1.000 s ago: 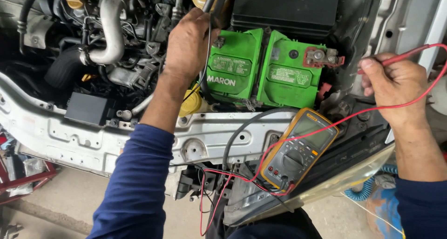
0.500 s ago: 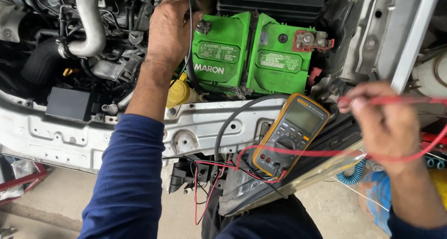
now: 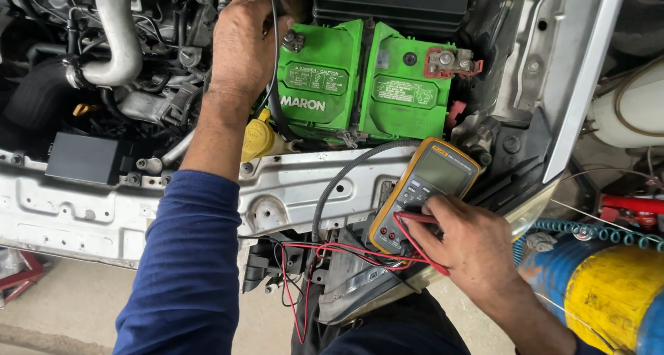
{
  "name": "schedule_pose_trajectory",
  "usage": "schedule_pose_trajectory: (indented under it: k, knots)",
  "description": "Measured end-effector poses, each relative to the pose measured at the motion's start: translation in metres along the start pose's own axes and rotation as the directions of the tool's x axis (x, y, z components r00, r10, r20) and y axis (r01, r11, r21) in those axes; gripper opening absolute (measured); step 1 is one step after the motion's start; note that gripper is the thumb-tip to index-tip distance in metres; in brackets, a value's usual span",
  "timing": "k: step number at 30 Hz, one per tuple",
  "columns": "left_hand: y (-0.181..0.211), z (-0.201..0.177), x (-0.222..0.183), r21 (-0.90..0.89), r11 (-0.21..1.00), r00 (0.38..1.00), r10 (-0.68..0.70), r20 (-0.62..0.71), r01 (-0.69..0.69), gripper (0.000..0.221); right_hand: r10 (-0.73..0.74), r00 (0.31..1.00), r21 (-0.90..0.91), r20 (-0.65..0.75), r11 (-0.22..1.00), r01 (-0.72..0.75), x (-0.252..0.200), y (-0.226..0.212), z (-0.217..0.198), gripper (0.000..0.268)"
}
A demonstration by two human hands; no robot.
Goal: The person uses a multimeter to measure the voltage across a car battery while it is installed in the engine bay, then takes a photo of the multimeter reading with a smartphone.
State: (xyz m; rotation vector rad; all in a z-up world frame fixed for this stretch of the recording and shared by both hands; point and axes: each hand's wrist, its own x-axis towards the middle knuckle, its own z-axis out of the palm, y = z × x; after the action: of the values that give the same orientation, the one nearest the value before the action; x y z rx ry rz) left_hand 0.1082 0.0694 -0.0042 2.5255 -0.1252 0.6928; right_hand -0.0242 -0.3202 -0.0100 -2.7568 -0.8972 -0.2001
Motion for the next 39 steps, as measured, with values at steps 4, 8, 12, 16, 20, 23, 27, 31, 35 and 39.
schedule_pose_trajectory:
  k: [4,8,12,16,20,23,27,31,35,39]
  knots:
    - [-0.001,0.002,0.001,0.028,0.999,1.000,-0.019,0.005,0.019,0.019,-0.014,0.998,0.035,-0.066,0.999,0.017,-0.003,-0.003,0.010,0.030]
    - [-0.003,0.002,-0.001,0.021,1.000,1.000,0.006,-0.014,-0.005,0.014,0.173,0.961,0.203,0.217,0.955,-0.218,0.008,-0.006,-0.021,0.024]
    - [-0.008,0.002,-0.001,0.024,0.999,0.999,0.042,-0.032,-0.041,0.014,0.266,0.945,0.786,0.189,0.536,-0.308,-0.005,0.054,-0.028,0.021]
    - [-0.016,0.003,0.004,0.068,0.995,0.996,0.076,-0.052,-0.072,0.017,0.142,0.970,0.468,-0.198,0.883,-0.033,0.033,0.083,-0.063,0.036]
    - [-0.002,-0.003,0.004,0.009,1.000,1.000,-0.007,0.018,0.007,0.020,0.231,0.958,0.544,-0.172,0.833,-0.103,0.057,0.119,-0.046,0.032]
    - [-0.001,-0.007,0.004,0.016,1.000,0.999,-0.022,0.038,0.021,0.020,0.330,0.934,0.814,-0.136,0.574,-0.084,0.081,0.146,-0.009,0.024]
    - [-0.013,0.004,0.003,0.101,0.995,0.997,0.016,0.073,-0.023,0.020,0.256,0.956,0.807,-0.142,0.589,-0.038,0.116,0.143,-0.005,0.015]
    - [-0.016,0.004,0.000,0.066,0.998,1.000,0.008,0.022,-0.010,0.022,0.302,0.943,0.861,-0.139,0.508,-0.036,0.143,0.141,0.016,0.017]
    - [-0.024,0.008,-0.002,0.069,0.993,0.995,-0.094,0.036,0.092,0.020,0.224,0.955,0.780,-0.196,0.626,0.013,0.168,0.139,0.030,0.015]
    - [-0.020,0.010,-0.005,0.057,0.986,0.986,-0.160,0.046,0.157,0.019,0.149,0.971,0.733,-0.185,0.679,0.035,0.177,0.136,0.039,0.015]
